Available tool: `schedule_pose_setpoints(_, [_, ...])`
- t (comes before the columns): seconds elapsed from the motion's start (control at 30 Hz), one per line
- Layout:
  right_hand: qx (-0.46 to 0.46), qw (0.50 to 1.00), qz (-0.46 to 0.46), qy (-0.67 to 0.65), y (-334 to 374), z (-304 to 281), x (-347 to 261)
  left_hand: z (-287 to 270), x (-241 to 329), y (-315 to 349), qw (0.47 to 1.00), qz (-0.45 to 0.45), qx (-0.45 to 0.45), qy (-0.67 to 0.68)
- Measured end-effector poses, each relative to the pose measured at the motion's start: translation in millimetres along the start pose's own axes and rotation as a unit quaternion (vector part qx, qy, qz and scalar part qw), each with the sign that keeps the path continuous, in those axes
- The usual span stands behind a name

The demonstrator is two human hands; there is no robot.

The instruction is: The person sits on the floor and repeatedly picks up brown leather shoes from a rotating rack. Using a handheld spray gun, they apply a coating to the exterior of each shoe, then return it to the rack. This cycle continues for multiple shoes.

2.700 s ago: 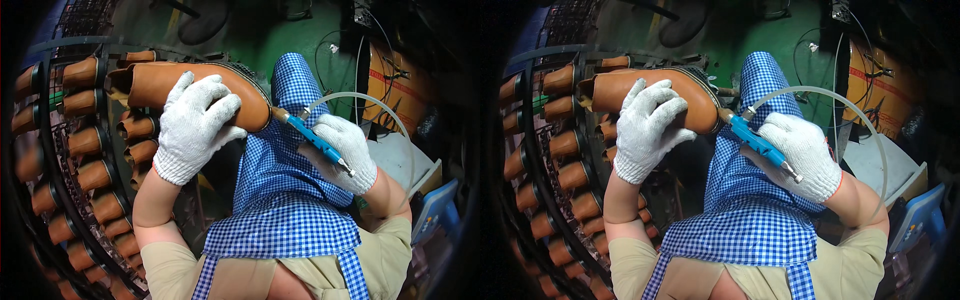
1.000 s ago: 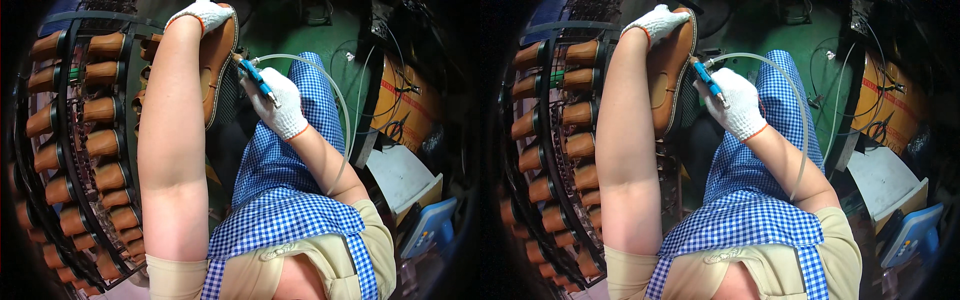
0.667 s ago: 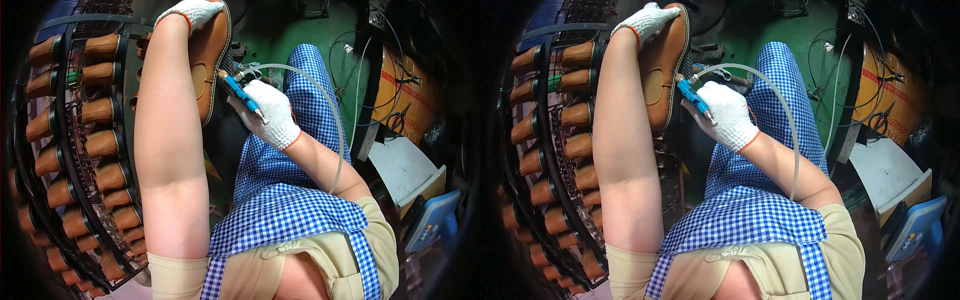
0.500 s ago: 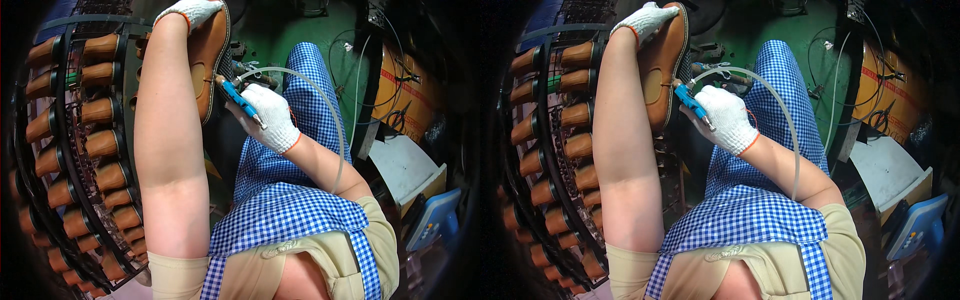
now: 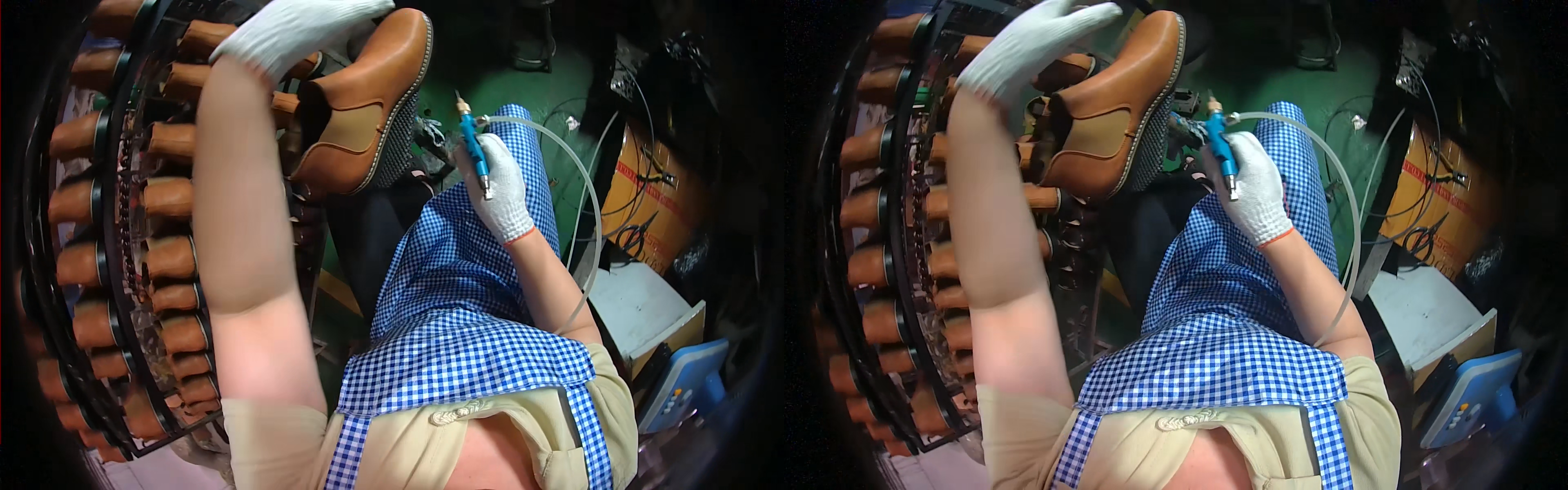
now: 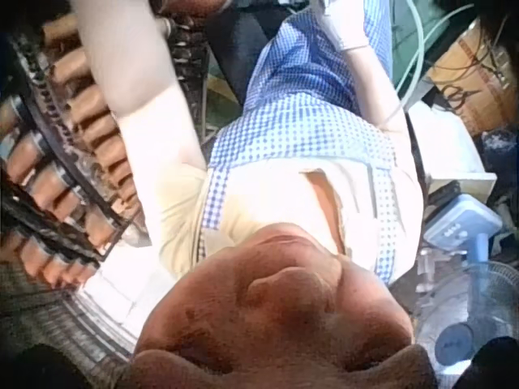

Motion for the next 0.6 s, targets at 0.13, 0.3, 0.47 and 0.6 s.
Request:
schedule_pose_setpoints(0.13, [-0.022, 0.996, 0.075, -0.045, 16, 13, 30, -17, -57, 94, 0.993, 0.049, 0.087, 0.066])
schedule_pose_setpoints(0.3, [0.016, 0.947, 0.200, -0.252, 23, 35, 48, 29, -125, 135, 0.989, 0.045, 0.075, -0.122])
schedule_pose_setpoints(0.47, [0.016, 0.922, 0.264, -0.282, 0, 42, 43, 68, -141, 157, 0.939, 0.115, 0.325, -0.023])
schedule_pose_setpoints(0.6, [0.048, 0.941, 0.230, -0.244, -13, 38, 36, 62, -148, 256, 0.925, -0.003, 0.381, -0.002])
Point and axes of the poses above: each hand's wrist, its own y-axis away from the middle knuckle, its own z-axis out of the palm, x = y × z, the point moved 1 cm from there along -y, towards the middle knuckle, and after that the axes turned 9 degrees about -z, right-handed, at the moved point
